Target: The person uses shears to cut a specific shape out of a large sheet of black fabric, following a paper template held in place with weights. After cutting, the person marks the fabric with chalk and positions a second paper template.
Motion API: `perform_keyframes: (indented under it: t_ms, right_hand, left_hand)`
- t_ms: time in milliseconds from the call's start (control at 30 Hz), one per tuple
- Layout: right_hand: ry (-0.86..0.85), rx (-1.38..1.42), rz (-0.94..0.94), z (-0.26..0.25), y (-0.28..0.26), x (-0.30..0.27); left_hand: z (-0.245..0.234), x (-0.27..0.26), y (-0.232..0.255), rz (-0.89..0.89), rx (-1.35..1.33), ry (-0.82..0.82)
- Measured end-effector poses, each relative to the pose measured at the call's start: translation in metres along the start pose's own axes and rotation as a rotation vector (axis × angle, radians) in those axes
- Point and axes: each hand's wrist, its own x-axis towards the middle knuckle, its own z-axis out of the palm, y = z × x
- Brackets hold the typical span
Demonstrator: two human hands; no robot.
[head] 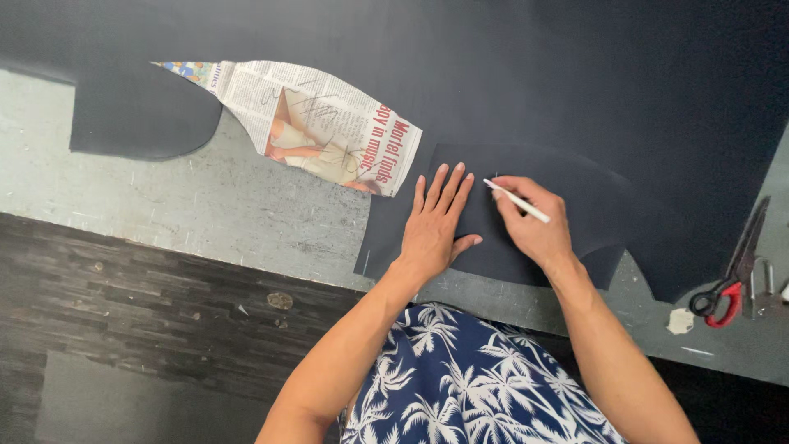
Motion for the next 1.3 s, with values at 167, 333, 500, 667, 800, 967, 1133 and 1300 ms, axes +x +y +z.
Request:
perform_keyframes:
  t_ms: [167,333,500,667,800,967,1133,1300]
  right_hand:
    - [0.167,-0.002,0.182,-0.003,0.002,0.004]
    - [0.13,-0.058,-0.031,-0.001,0.013,-0.01]
    - [0.112,-0.085,-0.069,-0.005,0.02,-0.012]
    - [0.052,-0.091,0.039,-0.011,0.014,-0.02]
    - [-0.035,-0.114,-0.014,-0.001,0.004,-0.036]
    - [-0.09,-0.145,0.065,0.011,-0.005,-0.042]
    - [-0.046,-0.117,-0.209,0.01,-0.003,-0.045]
    - [0.128,-0.219,-0.074,-0.002,0.008,-0.047]
  left_hand:
    - [0.001,0.0,0.001,-0.008,-0.007,0.0]
    - [0.003,0.002,0.0,-0.015,-0.005,-0.018]
    - [-0.003,0.002,0.002,-0.014,0.013,-0.018]
    - [-0.013,0.006,0.004,-0.027,0.014,-0.117]
    - [-0.019,0.011,0.006,-0.052,0.111,-0.258]
    - [-0.021,0.013,0.006,-0.06,0.129,-0.281]
    - [-0.017,0.01,0.003,-0.04,0.109,-0.245]
    - [-0.016,0.011,0.003,-0.046,0.093,-0.241]
